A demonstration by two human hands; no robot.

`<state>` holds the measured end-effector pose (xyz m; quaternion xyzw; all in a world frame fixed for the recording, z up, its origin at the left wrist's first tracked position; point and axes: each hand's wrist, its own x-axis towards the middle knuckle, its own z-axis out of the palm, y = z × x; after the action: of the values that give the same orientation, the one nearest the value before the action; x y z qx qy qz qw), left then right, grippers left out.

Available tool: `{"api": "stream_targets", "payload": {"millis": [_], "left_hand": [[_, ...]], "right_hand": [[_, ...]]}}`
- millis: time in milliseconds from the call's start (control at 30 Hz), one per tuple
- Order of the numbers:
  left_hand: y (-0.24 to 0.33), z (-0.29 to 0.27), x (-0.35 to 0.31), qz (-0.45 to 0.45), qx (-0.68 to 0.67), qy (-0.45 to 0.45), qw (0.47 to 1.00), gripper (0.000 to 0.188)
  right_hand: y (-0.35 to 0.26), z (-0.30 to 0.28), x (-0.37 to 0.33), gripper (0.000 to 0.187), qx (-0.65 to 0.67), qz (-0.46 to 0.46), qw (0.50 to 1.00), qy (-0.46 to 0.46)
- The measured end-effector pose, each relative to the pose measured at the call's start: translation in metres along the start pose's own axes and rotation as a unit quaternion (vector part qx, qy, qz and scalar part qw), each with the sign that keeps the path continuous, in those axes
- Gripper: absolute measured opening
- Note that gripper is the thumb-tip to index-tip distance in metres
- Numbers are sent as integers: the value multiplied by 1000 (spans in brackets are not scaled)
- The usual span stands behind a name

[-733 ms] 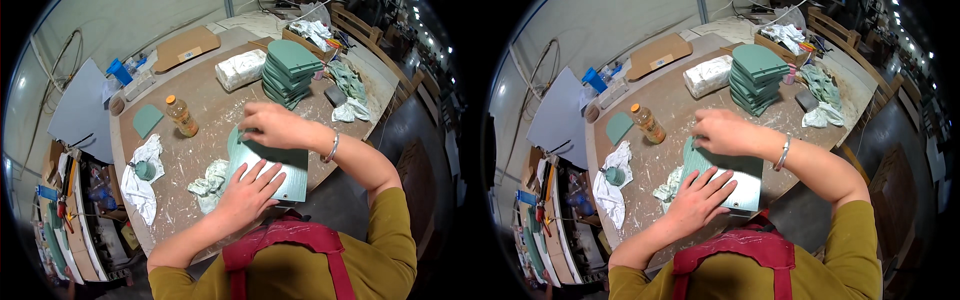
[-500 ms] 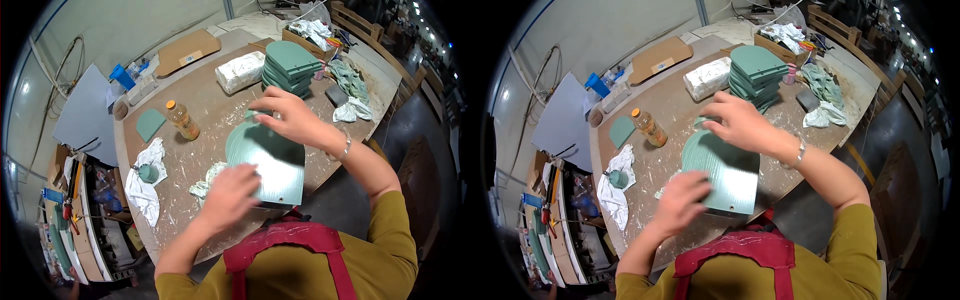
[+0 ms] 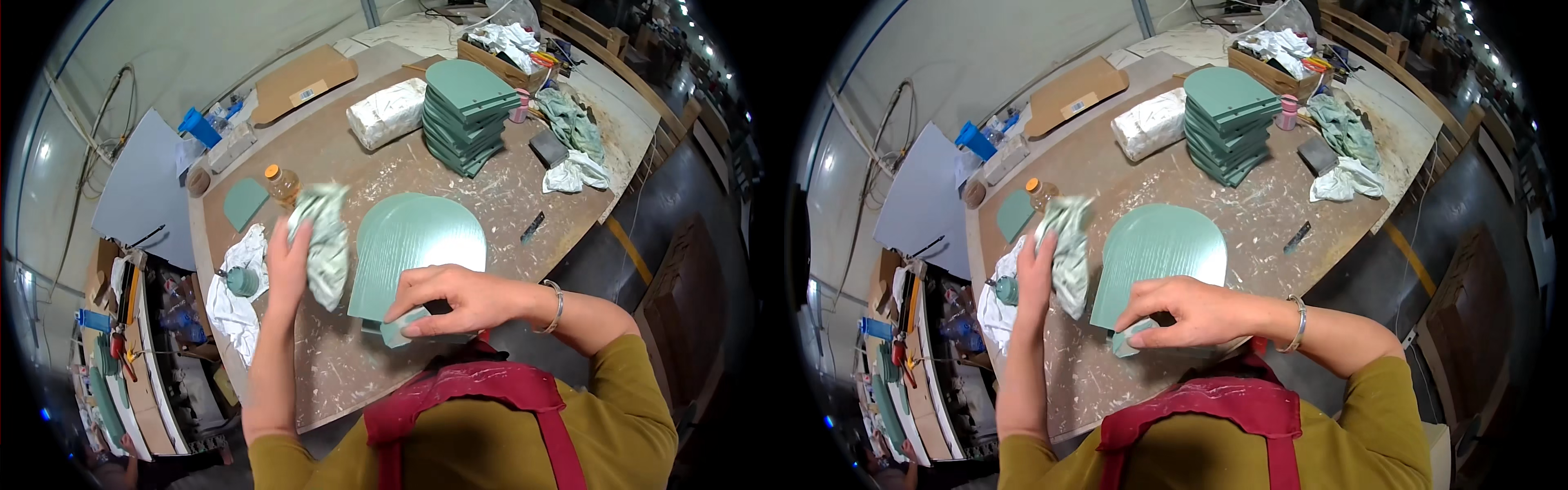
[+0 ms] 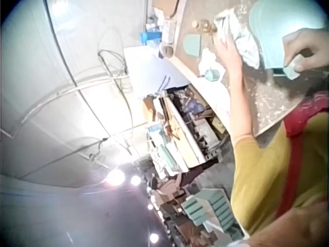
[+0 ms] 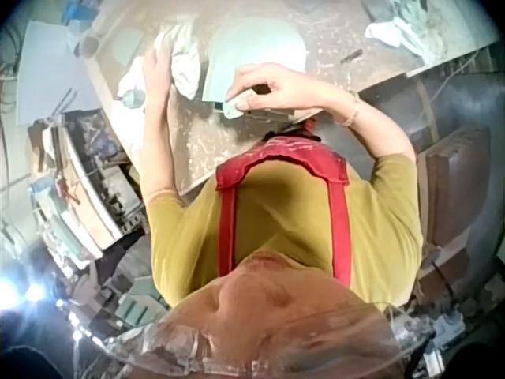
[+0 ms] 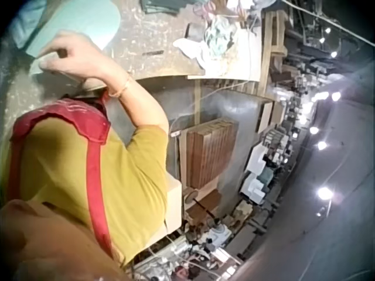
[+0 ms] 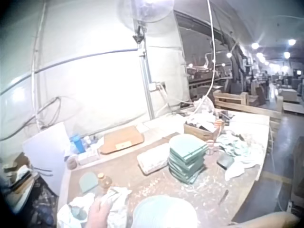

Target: The person polishes green wooden parts by hand using a small piece of abrasive foam and a white cloth, handling several pieces individually and stacking them on a workbench.

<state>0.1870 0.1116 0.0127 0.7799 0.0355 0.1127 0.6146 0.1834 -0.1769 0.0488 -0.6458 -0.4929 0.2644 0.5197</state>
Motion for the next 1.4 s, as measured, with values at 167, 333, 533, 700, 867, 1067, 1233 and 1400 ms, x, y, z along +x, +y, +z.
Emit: {"api": "stream_targets", "payload": {"millis": [167,333,533,700,867,1067,1233,1400], "left_hand": [[22,75,33,193,347,-164,903,31],[2,62,65,127,355,-149,914,34],[-66,-11,49,13,310,18,951,35],[-96,-32,3,18,419,-79,904,42],[60,42,-50,290,348,-191,871,79],[62,103,-108,424,463,-228,744,47],[71,54,-110,417,262,-90,866,35],[53,14,-64,-26,-406,129,904,47]], "right_hand": [[1,9,5,30,-25,-49,998,21],[5,10,1,30,-40,-54,997,38],[5,8,-1,30,17,-50,997,63],[-3,1,-8,28,73,-88,987,113],[4,-33,-48,29,194,-111,880,419],[4,-43,-72,33,270,-101,849,442],[19,-40,-81,35,302,-37,820,484],[37,-36,-86,37,375,-64,766,519]]}}
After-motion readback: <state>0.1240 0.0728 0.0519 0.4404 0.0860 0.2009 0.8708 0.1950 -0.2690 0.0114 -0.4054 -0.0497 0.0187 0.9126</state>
